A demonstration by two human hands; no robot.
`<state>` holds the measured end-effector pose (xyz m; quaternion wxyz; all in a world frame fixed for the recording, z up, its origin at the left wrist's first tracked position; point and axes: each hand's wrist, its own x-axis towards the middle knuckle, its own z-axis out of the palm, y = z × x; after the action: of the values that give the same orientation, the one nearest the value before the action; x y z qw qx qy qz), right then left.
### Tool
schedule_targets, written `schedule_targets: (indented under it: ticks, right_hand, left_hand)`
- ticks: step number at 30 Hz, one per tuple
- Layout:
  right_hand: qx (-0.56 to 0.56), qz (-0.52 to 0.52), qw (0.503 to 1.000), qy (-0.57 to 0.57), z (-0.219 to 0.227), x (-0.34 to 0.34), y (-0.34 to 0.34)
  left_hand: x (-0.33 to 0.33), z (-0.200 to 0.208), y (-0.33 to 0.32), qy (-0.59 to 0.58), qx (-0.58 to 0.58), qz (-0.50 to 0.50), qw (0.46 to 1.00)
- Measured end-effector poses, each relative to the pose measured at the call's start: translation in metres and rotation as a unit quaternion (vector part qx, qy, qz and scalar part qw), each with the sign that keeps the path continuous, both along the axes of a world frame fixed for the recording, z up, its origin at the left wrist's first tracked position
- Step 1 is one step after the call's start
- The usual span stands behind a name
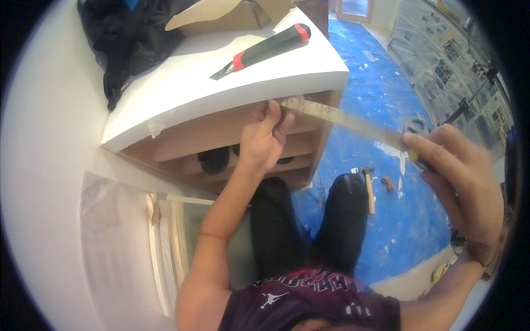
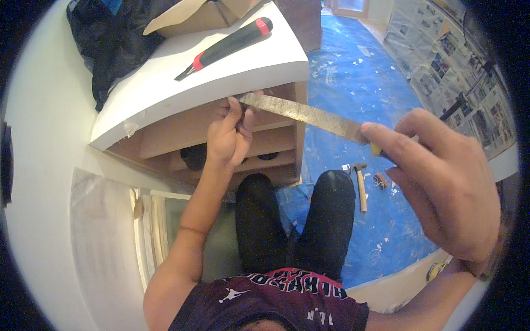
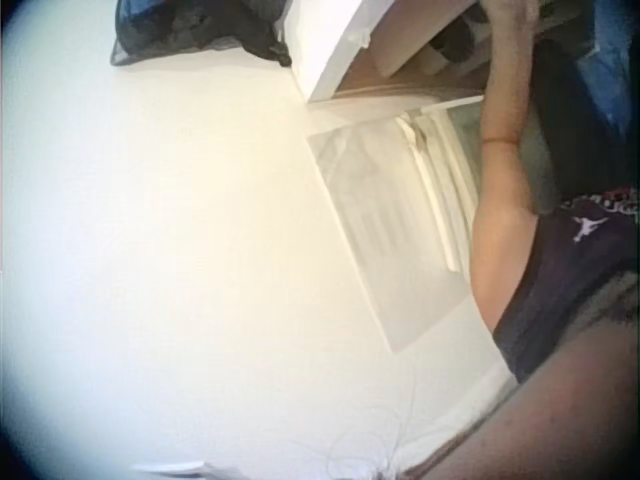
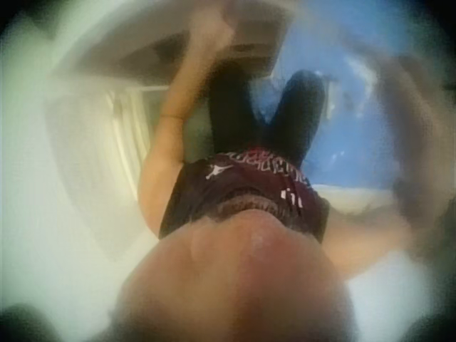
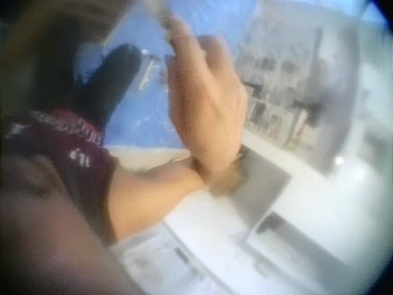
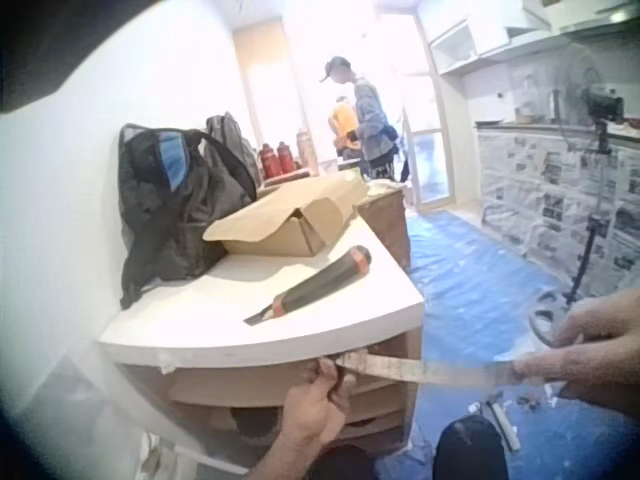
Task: The person is assembling a white wooden cabinet. They use a utility knife to trim a white edge banding, a hammer to tap it into place, and a chisel to clean up the edges. The person works on the top and side edges of the cabinet.
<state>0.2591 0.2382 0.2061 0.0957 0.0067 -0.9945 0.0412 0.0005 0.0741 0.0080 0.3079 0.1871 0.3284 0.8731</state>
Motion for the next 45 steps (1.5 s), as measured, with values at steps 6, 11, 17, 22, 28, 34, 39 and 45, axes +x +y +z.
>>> schedule_targets:
  ticks: [6,11,17,22,28,34,39,45]
  right_hand:
    - [-0.004,-0.024,1.000,0.012,0.005,0.010,-0.022]
    - [0.005,-0.052,0.996,0.076,-0.012,0.014,-0.033]
    - [0.030,-0.104,0.990,0.090,-0.023,0.021,-0.051]
    - [0.088,-0.132,0.985,0.060,-0.026,0.023,-0.059]
    - [0.062,-0.216,0.974,0.019,-0.014,0.023,-0.083]
    - [0.037,-0.244,0.969,0.003,-0.015,0.017,-0.095]
    - [0.123,-0.276,0.953,0.012,-0.023,0.008,-0.114]
    - [0.121,-0.352,0.927,0.045,-0.027,-0.006,-0.137]
  left_hand:
    - [0.006,0.031,-0.021,0.155,-0.019,-0.006,0.988]
    - [0.004,0.035,-0.020,0.211,-0.039,0.007,0.977]
    - [0.000,0.032,-0.018,0.235,-0.035,0.010,0.971]
    - [-0.004,0.027,-0.019,0.240,-0.056,0.039,0.968]
    - [-0.005,0.023,-0.016,0.278,-0.064,0.033,0.958]
    - [-0.011,0.011,-0.017,0.215,-0.008,-0.025,0.976]
    - [-0.016,-0.035,0.020,-0.001,0.242,-0.121,0.963]
    - [-0.017,-0.023,0.005,-0.179,0.226,-0.153,0.945]
